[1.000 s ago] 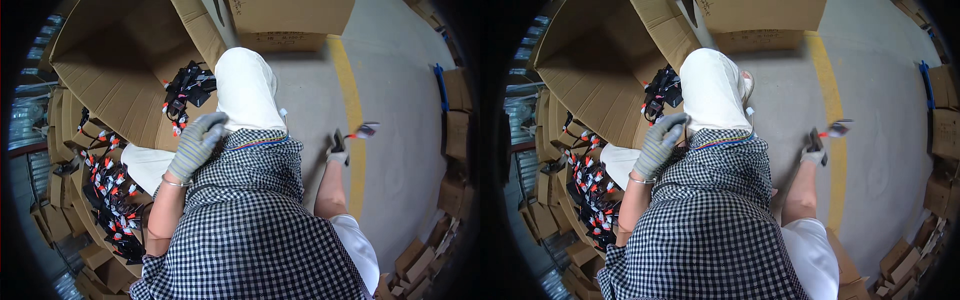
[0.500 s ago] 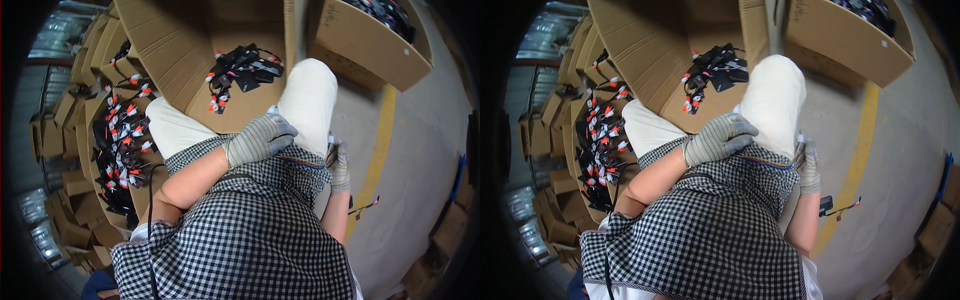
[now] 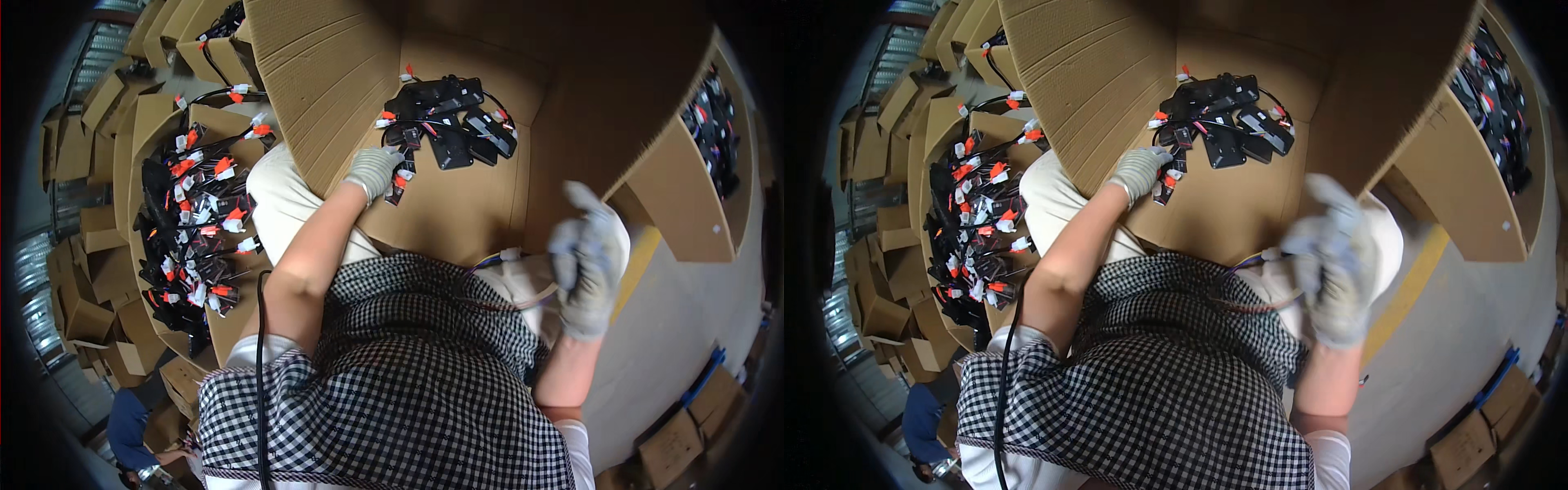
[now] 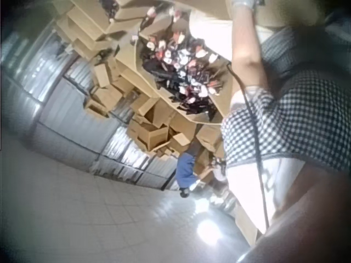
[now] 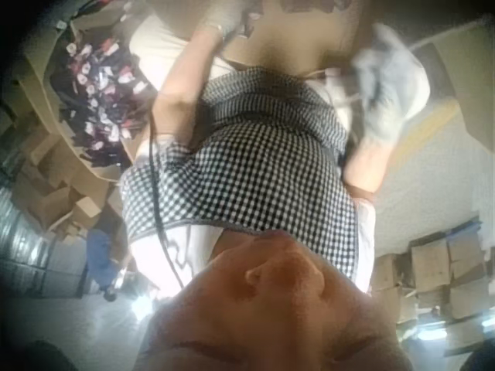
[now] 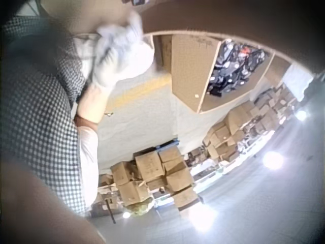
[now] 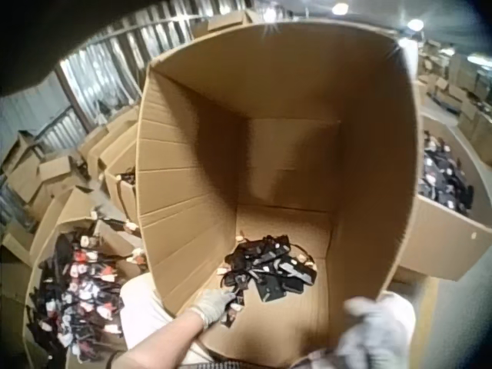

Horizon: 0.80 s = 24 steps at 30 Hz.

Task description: The person sorts small electronic devices with digital displays by hand, placing them into cardboard boxes.

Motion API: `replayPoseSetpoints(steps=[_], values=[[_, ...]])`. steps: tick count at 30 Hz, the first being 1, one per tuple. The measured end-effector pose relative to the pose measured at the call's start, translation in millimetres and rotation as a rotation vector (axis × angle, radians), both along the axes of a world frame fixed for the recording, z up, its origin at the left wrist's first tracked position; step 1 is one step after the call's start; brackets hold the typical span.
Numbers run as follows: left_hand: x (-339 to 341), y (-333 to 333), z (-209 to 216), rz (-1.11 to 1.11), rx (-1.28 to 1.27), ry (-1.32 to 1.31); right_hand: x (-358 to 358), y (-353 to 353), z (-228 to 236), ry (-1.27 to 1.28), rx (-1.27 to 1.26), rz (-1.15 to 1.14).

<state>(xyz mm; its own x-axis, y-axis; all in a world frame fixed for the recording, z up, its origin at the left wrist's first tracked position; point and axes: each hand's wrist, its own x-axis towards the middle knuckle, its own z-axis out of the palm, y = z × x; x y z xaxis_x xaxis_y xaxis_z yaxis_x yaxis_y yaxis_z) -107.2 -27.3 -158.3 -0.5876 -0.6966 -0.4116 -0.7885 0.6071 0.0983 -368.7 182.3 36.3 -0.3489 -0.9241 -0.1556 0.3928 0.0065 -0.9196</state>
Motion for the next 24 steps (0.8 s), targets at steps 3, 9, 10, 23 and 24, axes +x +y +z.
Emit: replayPoseSetpoints(steps=[3,9,10,23,24], values=[[7.9,-15.4,-48.8,-0.204,0.03,-0.205,17.5,-57.5,-31.9,-0.076,0.134,0.233],[-7.1,-3.3,41.5,-0.23,0.277,0.029,17.5,-87.3,-64.5,0.19,0.387,0.351],[-5.4,5.3,58.6,-0.246,0.285,0.345,15.6,-85.6,-65.3,0.119,0.357,0.333],[18.0,96.9,101.6,-0.095,0.209,0.914,45.5,-65.0,-62.7,0.035,0.151,0.629],[20.9,99.2,95.5,-0.304,0.017,0.87,47.8,-63.9,-65.7,-0.01,0.124,0.649]])
